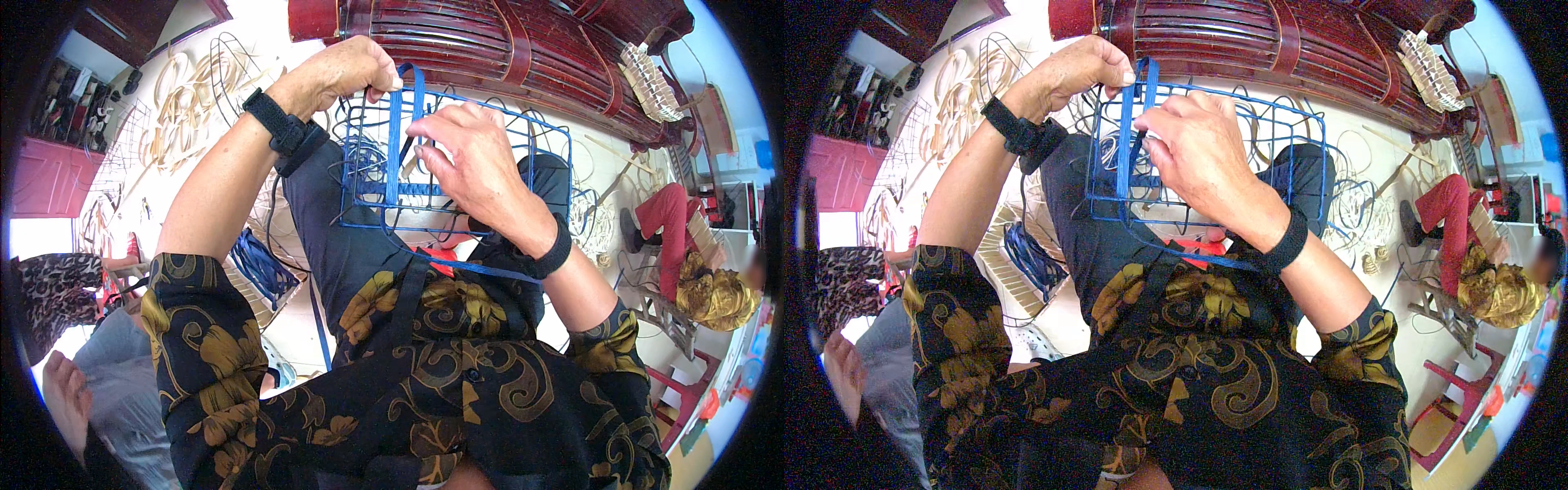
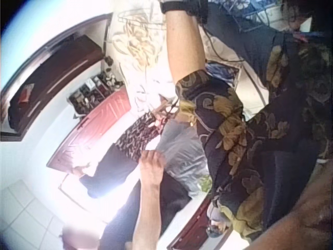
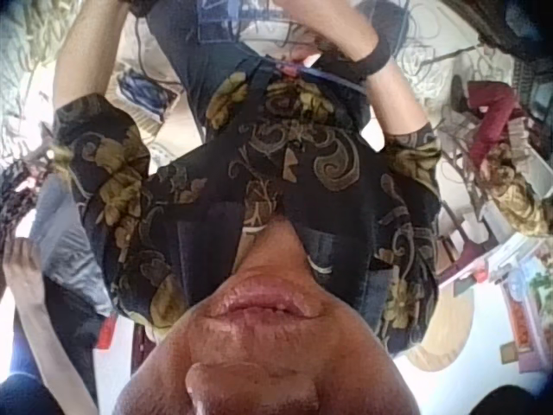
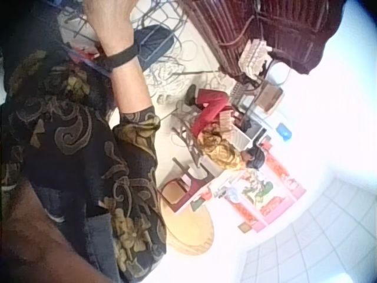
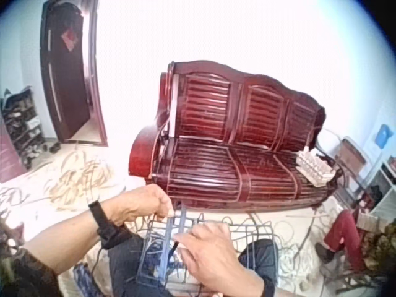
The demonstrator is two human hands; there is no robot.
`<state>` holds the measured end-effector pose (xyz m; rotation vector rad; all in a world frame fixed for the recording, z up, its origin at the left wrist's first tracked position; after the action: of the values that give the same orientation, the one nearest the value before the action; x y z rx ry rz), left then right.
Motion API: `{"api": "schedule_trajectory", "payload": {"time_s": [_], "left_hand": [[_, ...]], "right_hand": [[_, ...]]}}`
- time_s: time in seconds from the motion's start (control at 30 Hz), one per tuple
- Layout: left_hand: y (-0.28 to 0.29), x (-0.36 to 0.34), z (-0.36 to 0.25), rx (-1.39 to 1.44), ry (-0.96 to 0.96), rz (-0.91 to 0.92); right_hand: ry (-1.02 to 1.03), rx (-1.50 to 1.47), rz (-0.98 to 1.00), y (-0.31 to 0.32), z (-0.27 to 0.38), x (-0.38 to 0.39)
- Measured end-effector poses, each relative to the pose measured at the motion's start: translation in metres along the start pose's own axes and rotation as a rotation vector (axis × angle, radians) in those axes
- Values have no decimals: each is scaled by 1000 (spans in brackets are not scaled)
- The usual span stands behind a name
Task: The person weaves blue plastic strips through a wire frame to create a basket, repeatedly pulling and threading the strips by hand.
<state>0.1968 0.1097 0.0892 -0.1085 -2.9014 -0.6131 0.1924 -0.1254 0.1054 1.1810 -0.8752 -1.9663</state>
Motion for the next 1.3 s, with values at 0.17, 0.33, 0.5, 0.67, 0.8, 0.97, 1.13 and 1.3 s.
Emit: {"api": "schedule_trajectory", "payload": {"time_s": [0.17,0.33,0.5,0.67,0.8,0.97,1.13,1.3], "left_hand": [[0,1,-2,-36,-19,29],[-2,-2,-3,-33,-20,89],[2,-3,0,37,-64,168],[0,-2,-5,62,-62,171],[0,-1,-5,40,-56,155],[2,-1,-2,1,-67,203],[3,0,-5,-12,-76,154],[-1,1,-1,-39,-54,63]], "right_hand": [[104,328,99,-5,8,-17],[77,364,139,-14,8,-19],[-8,304,188,-10,9,-13],[-155,90,254,-3,6,-13],[-347,-210,250,-2,0,-17],[-622,-851,107,6,-9,-23],[-552,-1388,10,36,-25,-30],[-451,-1549,-27,67,-10,-29]]}}
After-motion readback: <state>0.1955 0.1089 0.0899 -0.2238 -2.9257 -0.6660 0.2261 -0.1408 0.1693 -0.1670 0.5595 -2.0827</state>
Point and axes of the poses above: each hand's wrist, its own x-axis away from the middle knuckle, its own y-axis out of the back of the hand, z = x × y, the point moved 2 cm from there along -x, towards the middle knuckle, and after that the axes turned 1 degree about -x, right-handed, at the moved point
